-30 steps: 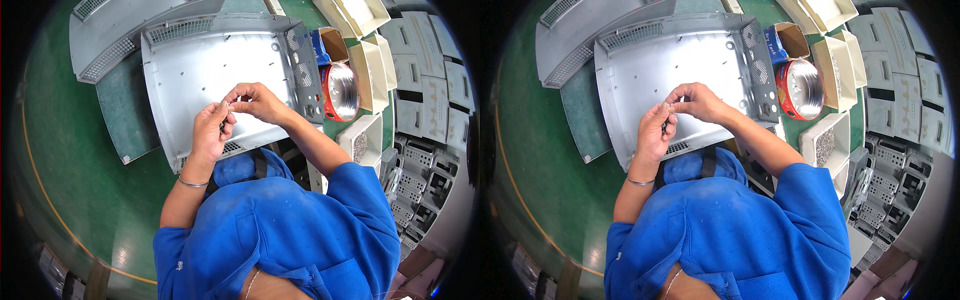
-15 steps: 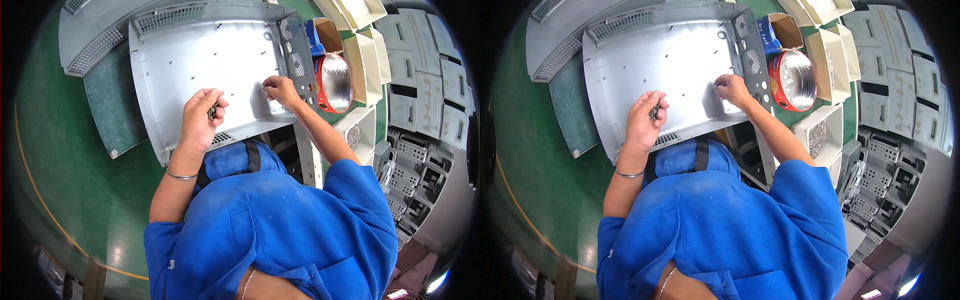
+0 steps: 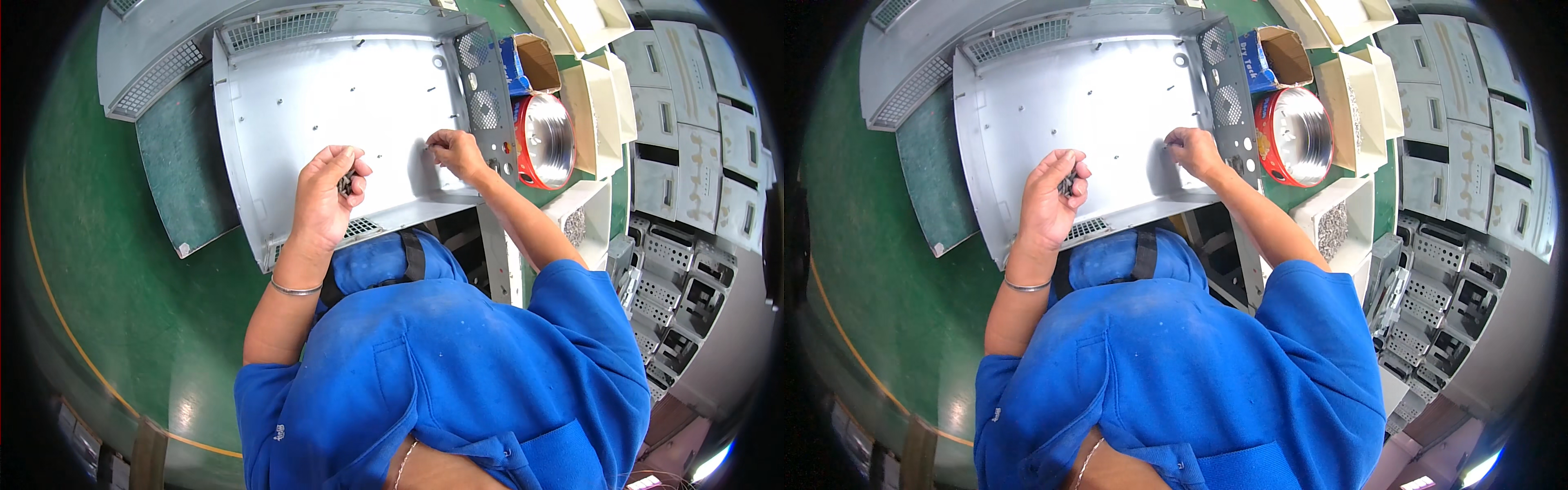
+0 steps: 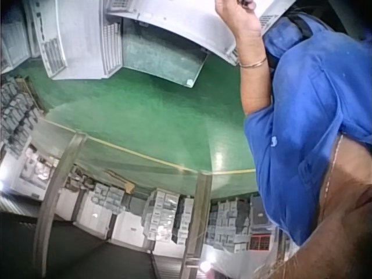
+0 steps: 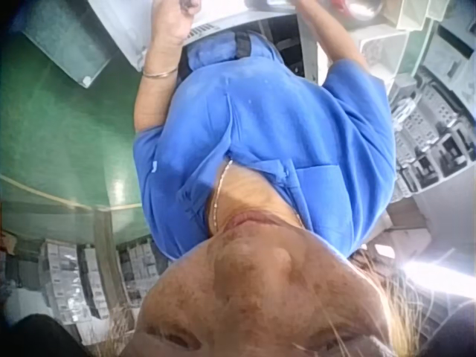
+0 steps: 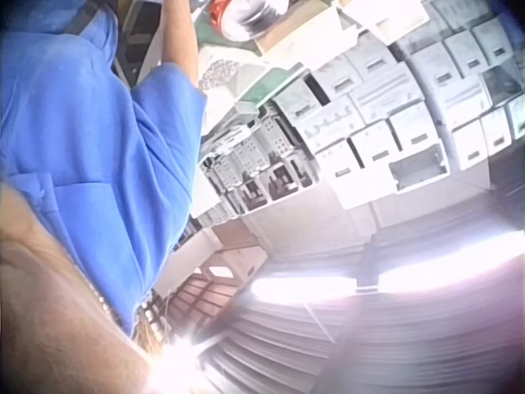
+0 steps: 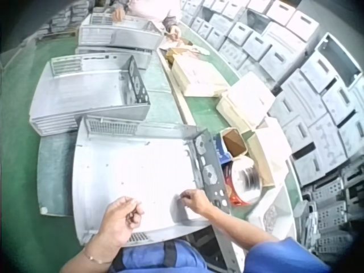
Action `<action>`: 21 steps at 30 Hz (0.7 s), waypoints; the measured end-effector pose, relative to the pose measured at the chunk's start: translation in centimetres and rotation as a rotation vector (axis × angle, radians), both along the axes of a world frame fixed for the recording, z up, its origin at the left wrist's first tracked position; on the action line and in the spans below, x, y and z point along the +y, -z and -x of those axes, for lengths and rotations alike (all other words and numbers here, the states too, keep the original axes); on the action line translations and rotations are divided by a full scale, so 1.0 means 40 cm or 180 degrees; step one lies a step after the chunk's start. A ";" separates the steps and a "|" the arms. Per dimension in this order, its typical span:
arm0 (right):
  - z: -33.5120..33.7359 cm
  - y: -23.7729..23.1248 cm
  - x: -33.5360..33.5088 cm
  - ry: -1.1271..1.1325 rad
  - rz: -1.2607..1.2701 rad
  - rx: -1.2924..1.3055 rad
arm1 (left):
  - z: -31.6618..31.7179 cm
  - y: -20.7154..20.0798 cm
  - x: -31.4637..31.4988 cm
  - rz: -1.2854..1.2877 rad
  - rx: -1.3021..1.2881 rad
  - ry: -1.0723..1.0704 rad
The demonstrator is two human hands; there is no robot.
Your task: Assembling metal chassis by manually inserting small screws and components into pre-drilled holes.
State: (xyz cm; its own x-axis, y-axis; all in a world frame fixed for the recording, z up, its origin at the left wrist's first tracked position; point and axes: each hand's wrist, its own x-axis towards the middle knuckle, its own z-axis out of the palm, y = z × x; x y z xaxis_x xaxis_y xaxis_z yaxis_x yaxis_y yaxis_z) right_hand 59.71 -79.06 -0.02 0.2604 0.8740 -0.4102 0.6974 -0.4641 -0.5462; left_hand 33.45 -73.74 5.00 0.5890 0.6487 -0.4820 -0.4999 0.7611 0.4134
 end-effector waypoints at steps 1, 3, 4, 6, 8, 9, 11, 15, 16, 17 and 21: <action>-0.002 0.004 -0.002 -0.0090 -0.0049 -0.0092 | 0.000 -0.001 0.000 0.0010 0.0007 0.0008; -0.002 0.006 -0.003 -0.0169 -0.0107 -0.0152 | 0.000 0.000 0.001 0.0004 0.0001 0.0012; -0.002 0.005 -0.005 -0.0156 -0.0113 -0.0122 | 0.000 0.000 0.001 0.0002 -0.0003 0.0015; 0.001 0.004 -0.006 -0.0149 -0.0100 -0.0106 | 0.000 -0.001 0.000 0.0007 0.0024 0.0009; 0.003 0.000 -0.007 -0.0142 -0.0070 -0.0142 | 0.001 -0.002 0.000 0.0019 0.0035 0.0008; 0.004 -0.002 -0.008 -0.0147 -0.0060 -0.0190 | 0.001 -0.002 0.000 0.0029 0.0034 0.0010; 0.008 -0.003 -0.007 -0.0160 -0.0043 -0.0290 | 0.002 -0.002 0.000 0.0032 0.0032 0.0018; 0.014 -0.004 -0.008 -0.0224 -0.0065 -0.0597 | 0.003 -0.001 -0.001 0.0024 0.0025 0.0032; 0.014 0.001 -0.008 -0.0212 -0.0061 -0.0636 | 0.003 -0.002 -0.001 0.0026 0.0022 0.0033; 0.016 0.002 -0.005 -0.0203 -0.0059 -0.0675 | 0.003 -0.002 -0.001 0.0028 0.0023 0.0033; 0.036 -0.025 -0.003 -0.0385 0.0114 -0.1081 | 0.004 -0.003 -0.002 0.0039 0.0023 0.0033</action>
State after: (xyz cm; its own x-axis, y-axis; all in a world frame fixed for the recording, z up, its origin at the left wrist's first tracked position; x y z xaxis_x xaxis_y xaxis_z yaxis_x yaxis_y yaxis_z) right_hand 58.29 -79.18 0.98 0.2827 0.8935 -0.3490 0.8873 -0.3819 -0.2587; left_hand 33.29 -73.82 5.14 0.5922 0.6366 -0.4940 -0.4889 0.7712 0.4076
